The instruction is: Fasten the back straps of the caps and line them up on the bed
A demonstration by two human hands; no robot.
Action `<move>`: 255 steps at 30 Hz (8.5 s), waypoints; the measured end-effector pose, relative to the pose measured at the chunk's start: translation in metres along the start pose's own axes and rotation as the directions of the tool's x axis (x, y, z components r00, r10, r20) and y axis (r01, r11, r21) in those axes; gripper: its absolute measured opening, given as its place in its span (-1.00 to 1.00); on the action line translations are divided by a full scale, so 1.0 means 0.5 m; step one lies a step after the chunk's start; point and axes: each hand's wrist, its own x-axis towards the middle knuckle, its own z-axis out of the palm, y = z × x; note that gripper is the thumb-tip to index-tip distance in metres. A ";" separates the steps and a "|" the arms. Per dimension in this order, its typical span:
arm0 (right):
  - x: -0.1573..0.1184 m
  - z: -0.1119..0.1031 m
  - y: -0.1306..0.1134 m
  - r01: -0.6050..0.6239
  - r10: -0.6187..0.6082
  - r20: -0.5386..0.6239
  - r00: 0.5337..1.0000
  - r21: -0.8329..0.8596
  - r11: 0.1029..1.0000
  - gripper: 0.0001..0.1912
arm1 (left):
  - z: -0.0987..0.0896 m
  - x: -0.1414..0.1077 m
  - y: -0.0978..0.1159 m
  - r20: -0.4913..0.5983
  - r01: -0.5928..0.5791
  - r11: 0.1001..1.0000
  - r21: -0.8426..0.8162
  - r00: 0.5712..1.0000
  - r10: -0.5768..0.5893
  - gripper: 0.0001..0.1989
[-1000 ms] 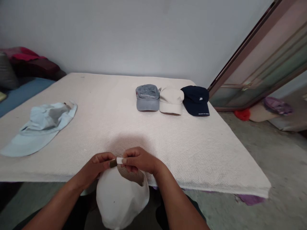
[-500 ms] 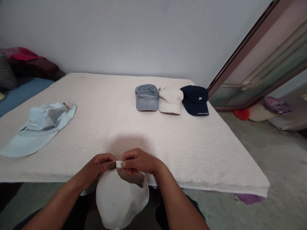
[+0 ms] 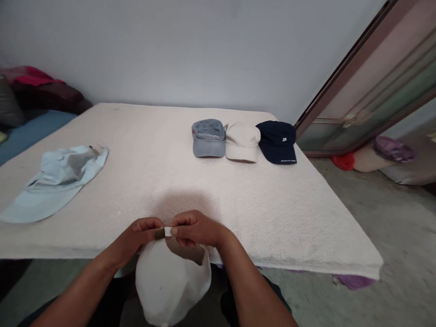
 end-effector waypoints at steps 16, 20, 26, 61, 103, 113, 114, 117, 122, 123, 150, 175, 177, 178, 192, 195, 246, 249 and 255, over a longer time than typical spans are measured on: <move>0.007 0.000 0.009 -0.003 0.004 -0.029 1.000 0.041 0.999 -0.84 | 0.005 0.003 0.000 -0.045 0.001 1.000 -0.005 0.999 -0.002 -0.80; 0.008 0.001 0.006 -0.015 0.016 -0.024 1.000 0.022 1.000 -0.84 | 0.005 0.002 0.000 -0.047 -0.013 1.000 0.003 0.999 0.013 -0.81; 0.008 0.004 -0.003 0.002 -0.003 -0.019 1.000 -0.025 1.000 -0.82 | 0.008 0.001 0.007 -0.034 0.012 1.000 0.025 0.999 -0.011 -0.78; 0.006 0.003 -0.007 -0.045 0.044 -0.009 0.999 -0.074 0.996 -0.91 | 0.012 0.008 0.004 -0.038 -0.013 0.992 0.129 0.999 0.018 -0.76; 0.004 0.007 0.006 0.014 -0.011 -0.059 0.998 0.054 0.998 -0.82 | 0.016 -0.003 0.010 -0.029 0.126 0.991 -0.038 0.991 -0.127 -0.87; 0.004 0.004 0.005 -0.023 0.017 -0.117 0.993 -0.050 0.998 -0.83 | 0.001 0.007 0.005 -0.013 0.022 0.981 -0.190 1.000 -0.025 -0.76; 0.006 0.007 0.005 -0.022 0.018 -0.113 0.993 -0.042 0.999 -0.84 | 0.004 0.007 0.005 -0.014 0.021 0.985 -0.174 1.000 -0.024 -0.76; 0.010 0.014 0.006 -0.014 0.014 -0.108 0.994 0.005 1.000 -0.83 | 0.013 0.007 0.009 -0.050 0.020 0.996 -0.083 0.998 -0.024 -0.73; 0.011 0.010 0.011 -0.021 0.023 -0.094 0.995 0.020 1.000 -0.83 | 0.017 0.007 0.012 -0.083 0.000 1.000 0.004 0.997 0.000 -0.71; 0.010 0.006 0.013 -0.018 0.019 -0.088 0.996 0.014 1.000 -0.83 | 0.014 0.007 0.011 -0.080 0.009 1.000 -0.013 0.997 -0.010 -0.72; -0.002 0.001 0.006 -0.030 0.037 -0.100 0.994 0.073 0.997 -0.84 | 0.002 -0.010 0.018 0.152 -0.013 0.995 -0.101 0.988 0.028 -0.69; 0.009 0.011 0.014 -0.026 0.029 -0.087 0.996 0.035 0.999 -0.80 | 0.008 -0.009 0.011 0.091 0.077 0.996 -0.054 0.993 -0.072 -0.85; 0.010 0.012 0.014 -0.026 0.030 -0.088 0.996 0.041 0.999 -0.77 | 0.010 -0.010 0.011 0.101 0.075 0.995 -0.062 0.993 -0.068 -0.86; 0.010 0.012 0.013 -0.028 0.032 -0.090 0.995 0.044 0.999 -0.76 | 0.009 -0.009 0.010 0.098 0.074 0.995 -0.064 0.993 -0.068 -0.86; 0.010 0.011 0.012 -0.047 0.051 -0.096 0.994 0.045 0.998 -0.82 | 0.011 -0.009 0.011 0.090 0.088 0.995 -0.051 0.992 -0.083 -0.80; 0.009 0.011 0.012 -0.048 0.051 -0.090 0.995 0.040 0.998 -0.83 | 0.008 -0.010 0.011 0.094 0.087 0.994 -0.058 0.992 -0.082 -0.80; -0.021 -0.057 0.018 0.450 0.016 -0.629 0.777 0.573 0.685 -0.82 | 0.002 0.012 0.036 0.125 0.116 0.745 -0.657 0.991 -0.044 -0.70; -0.019 -0.073 0.017 0.442 0.055 -0.627 0.777 0.605 0.662 -0.77 | 0.013 0.017 0.011 0.143 0.128 0.746 -0.653 0.989 -0.045 -0.73; -0.017 -0.080 0.011 0.453 0.083 -0.628 0.774 0.640 0.621 -0.76 | 0.027 0.040 0.020 0.040 0.084 0.711 -0.698 0.996 -0.079 -0.70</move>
